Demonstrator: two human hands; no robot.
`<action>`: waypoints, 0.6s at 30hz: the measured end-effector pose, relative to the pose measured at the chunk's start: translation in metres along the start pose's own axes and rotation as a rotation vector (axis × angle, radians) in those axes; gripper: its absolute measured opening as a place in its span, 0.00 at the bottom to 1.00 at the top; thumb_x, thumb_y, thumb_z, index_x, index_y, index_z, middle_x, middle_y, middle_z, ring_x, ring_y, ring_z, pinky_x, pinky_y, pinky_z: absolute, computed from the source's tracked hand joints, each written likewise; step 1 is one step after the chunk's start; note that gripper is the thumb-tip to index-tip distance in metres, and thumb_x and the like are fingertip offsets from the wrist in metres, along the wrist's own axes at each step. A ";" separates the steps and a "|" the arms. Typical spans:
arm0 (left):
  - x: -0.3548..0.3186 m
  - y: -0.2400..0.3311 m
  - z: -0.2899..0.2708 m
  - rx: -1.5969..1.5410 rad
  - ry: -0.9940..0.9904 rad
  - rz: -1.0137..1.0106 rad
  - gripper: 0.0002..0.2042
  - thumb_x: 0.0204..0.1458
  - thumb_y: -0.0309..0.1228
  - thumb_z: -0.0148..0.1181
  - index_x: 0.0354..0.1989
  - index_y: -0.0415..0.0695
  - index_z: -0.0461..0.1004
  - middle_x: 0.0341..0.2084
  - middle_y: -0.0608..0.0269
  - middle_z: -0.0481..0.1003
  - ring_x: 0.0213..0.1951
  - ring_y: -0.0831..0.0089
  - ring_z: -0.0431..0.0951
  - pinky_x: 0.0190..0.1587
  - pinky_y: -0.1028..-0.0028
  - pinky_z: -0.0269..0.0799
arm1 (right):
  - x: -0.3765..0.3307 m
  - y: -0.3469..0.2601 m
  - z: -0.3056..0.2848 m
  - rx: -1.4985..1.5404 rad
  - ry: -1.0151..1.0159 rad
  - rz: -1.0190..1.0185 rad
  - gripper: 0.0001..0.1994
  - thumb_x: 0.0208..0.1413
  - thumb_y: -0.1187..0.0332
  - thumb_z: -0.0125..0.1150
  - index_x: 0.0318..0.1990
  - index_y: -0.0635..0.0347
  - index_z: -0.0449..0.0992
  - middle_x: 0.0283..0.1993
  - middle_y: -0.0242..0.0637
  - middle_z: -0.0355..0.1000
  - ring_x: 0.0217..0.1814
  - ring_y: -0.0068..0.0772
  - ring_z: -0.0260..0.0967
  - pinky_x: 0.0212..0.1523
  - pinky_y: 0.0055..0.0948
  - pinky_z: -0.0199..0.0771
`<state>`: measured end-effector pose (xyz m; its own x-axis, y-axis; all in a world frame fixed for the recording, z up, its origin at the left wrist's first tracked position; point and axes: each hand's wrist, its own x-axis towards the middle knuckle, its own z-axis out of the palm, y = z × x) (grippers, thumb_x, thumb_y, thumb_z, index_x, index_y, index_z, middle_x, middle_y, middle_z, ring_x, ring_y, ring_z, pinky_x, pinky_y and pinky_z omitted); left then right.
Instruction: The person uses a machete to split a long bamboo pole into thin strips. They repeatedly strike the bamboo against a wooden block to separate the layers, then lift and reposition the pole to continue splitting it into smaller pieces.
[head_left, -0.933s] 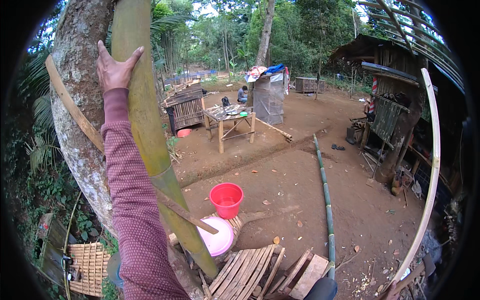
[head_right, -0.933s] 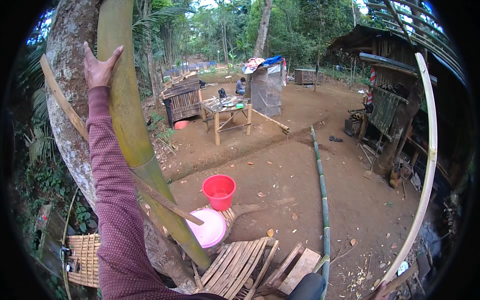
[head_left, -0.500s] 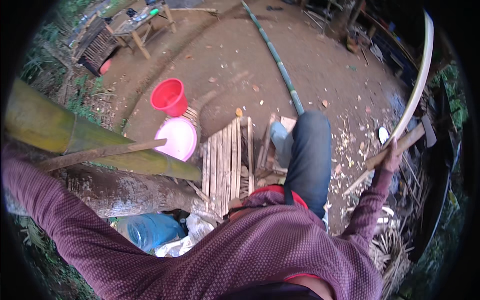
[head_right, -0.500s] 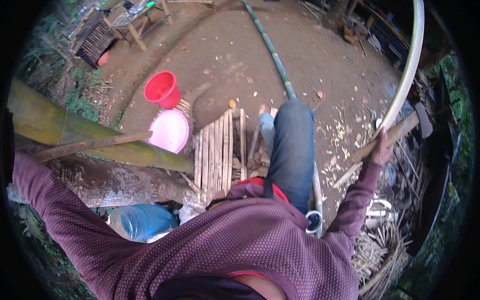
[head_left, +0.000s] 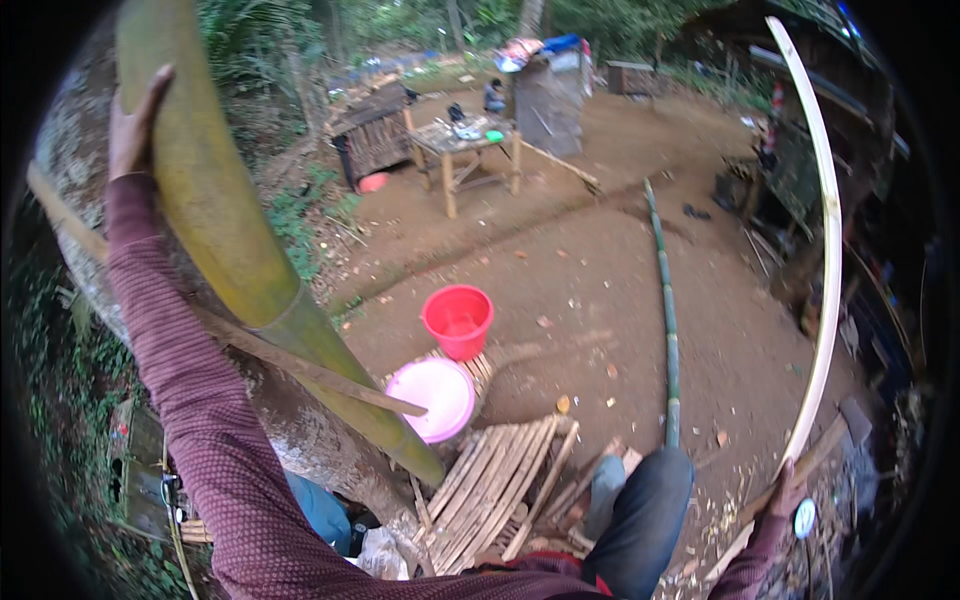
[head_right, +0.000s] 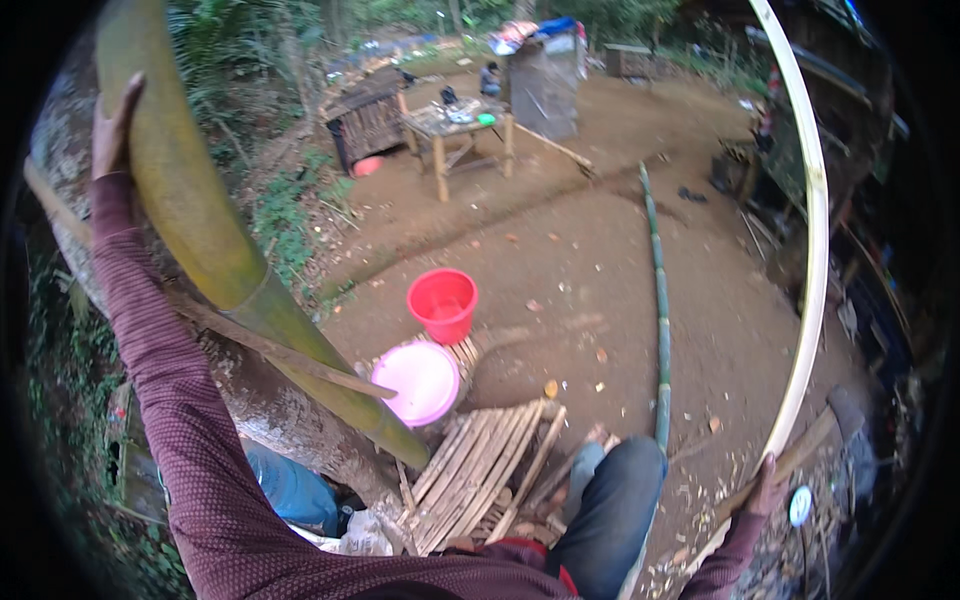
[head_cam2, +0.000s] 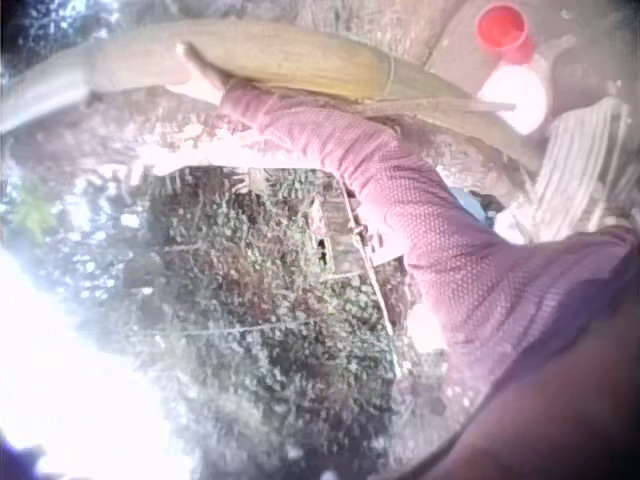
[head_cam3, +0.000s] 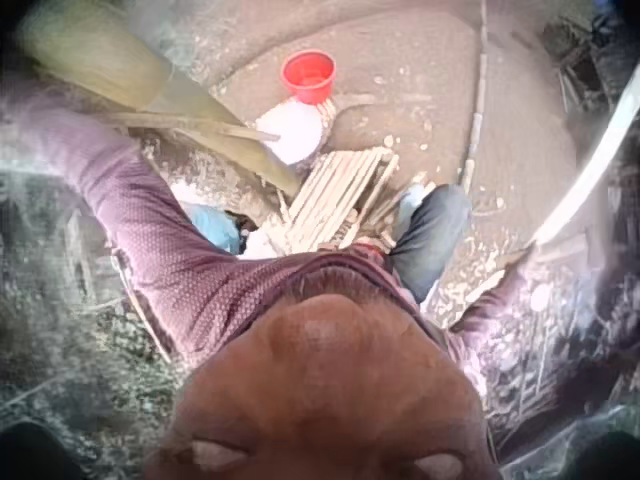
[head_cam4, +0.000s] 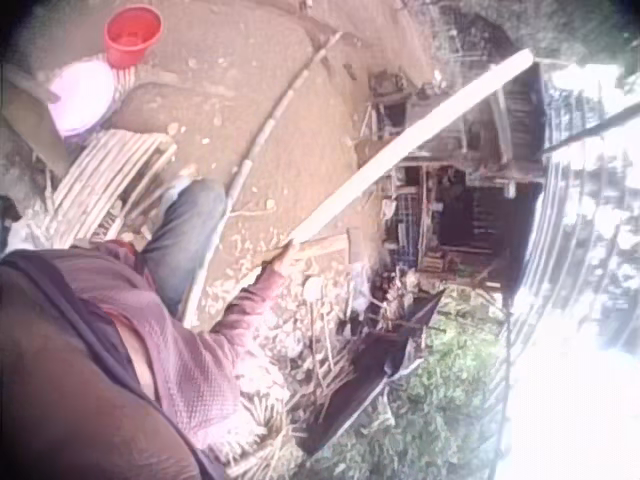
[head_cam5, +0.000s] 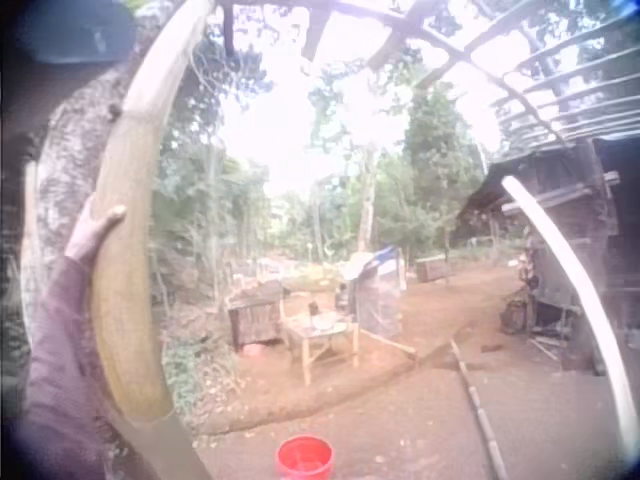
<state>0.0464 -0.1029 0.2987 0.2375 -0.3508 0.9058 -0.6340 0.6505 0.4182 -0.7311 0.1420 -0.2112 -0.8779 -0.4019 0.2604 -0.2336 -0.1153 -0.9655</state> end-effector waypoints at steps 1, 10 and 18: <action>0.005 0.003 -0.010 0.055 0.055 0.047 0.41 0.34 0.47 0.71 0.53 0.34 0.60 0.42 0.51 0.70 0.41 0.66 0.73 0.44 0.71 0.69 | 0.010 0.003 0.022 0.006 -0.052 0.044 0.29 0.47 0.53 0.65 0.50 0.66 0.66 0.41 0.37 0.67 0.38 0.27 0.64 0.41 0.26 0.65; 0.079 0.071 -0.017 1.022 0.639 0.612 0.43 0.43 0.50 0.61 0.64 0.45 0.47 0.54 0.49 0.62 0.58 0.56 0.59 0.57 0.64 0.59 | 0.062 0.010 0.196 0.110 -0.299 -0.020 0.28 0.46 0.52 0.65 0.47 0.67 0.68 0.37 0.35 0.67 0.38 0.27 0.63 0.41 0.27 0.64; 0.163 0.084 -0.063 0.884 0.491 0.666 0.19 0.49 0.37 0.58 0.45 0.36 0.71 0.36 0.56 0.75 0.37 0.68 0.74 0.42 0.71 0.69 | 0.075 -0.026 0.260 0.259 -0.393 -0.074 0.24 0.47 0.53 0.65 0.42 0.65 0.70 0.34 0.32 0.67 0.34 0.22 0.62 0.36 0.23 0.64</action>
<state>0.0776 -0.0631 0.4855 -0.1946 0.2952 0.9354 -0.9768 -0.1454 -0.1573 -0.6828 -0.1215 -0.1650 -0.6267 -0.6912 0.3598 -0.1342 -0.3591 -0.9236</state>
